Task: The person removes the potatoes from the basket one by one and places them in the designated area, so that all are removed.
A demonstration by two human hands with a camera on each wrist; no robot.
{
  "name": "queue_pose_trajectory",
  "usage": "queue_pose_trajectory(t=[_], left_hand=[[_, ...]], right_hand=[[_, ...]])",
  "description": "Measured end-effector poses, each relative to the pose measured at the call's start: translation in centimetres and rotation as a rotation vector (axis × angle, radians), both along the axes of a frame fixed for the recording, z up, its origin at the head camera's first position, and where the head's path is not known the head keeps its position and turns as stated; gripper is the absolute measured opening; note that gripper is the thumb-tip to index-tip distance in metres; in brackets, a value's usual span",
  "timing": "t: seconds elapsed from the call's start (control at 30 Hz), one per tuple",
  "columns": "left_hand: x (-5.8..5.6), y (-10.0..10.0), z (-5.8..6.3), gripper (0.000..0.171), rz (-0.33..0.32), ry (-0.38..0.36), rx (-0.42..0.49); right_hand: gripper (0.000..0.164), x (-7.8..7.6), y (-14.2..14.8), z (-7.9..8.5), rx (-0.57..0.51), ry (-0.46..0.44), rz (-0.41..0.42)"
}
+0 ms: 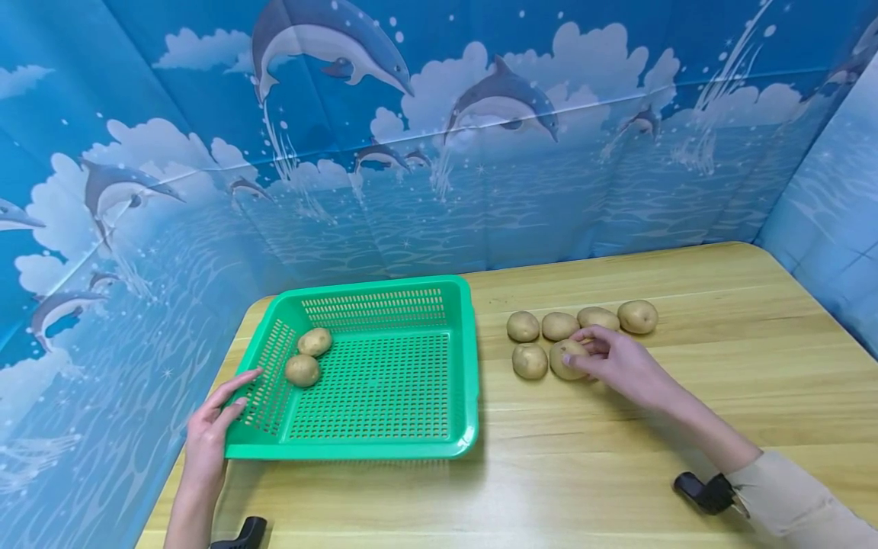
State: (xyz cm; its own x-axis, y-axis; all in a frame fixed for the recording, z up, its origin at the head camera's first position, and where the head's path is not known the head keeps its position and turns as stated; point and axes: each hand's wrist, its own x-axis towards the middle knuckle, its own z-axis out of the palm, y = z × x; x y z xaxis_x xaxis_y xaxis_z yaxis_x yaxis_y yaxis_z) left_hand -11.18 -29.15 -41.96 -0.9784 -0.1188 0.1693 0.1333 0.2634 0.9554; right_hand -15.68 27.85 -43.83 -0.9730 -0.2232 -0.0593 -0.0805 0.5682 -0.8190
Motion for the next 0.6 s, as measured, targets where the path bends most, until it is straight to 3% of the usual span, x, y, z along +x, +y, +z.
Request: queue_pose_trajectory(t=[0.23, 0.6], left_hand=[[0.03, -0.02, -0.08, 0.036, -0.002, 0.004, 0.008], [-0.08, -0.02, -0.12, 0.036, -0.002, 0.009, 0.01]], right_hand=[[0.058, -0.06, 0.01, 0.08, -0.032, -0.043, 0.001], [0.058, -0.1, 0.17, -0.1, 0.084, 0.041, -0.011]])
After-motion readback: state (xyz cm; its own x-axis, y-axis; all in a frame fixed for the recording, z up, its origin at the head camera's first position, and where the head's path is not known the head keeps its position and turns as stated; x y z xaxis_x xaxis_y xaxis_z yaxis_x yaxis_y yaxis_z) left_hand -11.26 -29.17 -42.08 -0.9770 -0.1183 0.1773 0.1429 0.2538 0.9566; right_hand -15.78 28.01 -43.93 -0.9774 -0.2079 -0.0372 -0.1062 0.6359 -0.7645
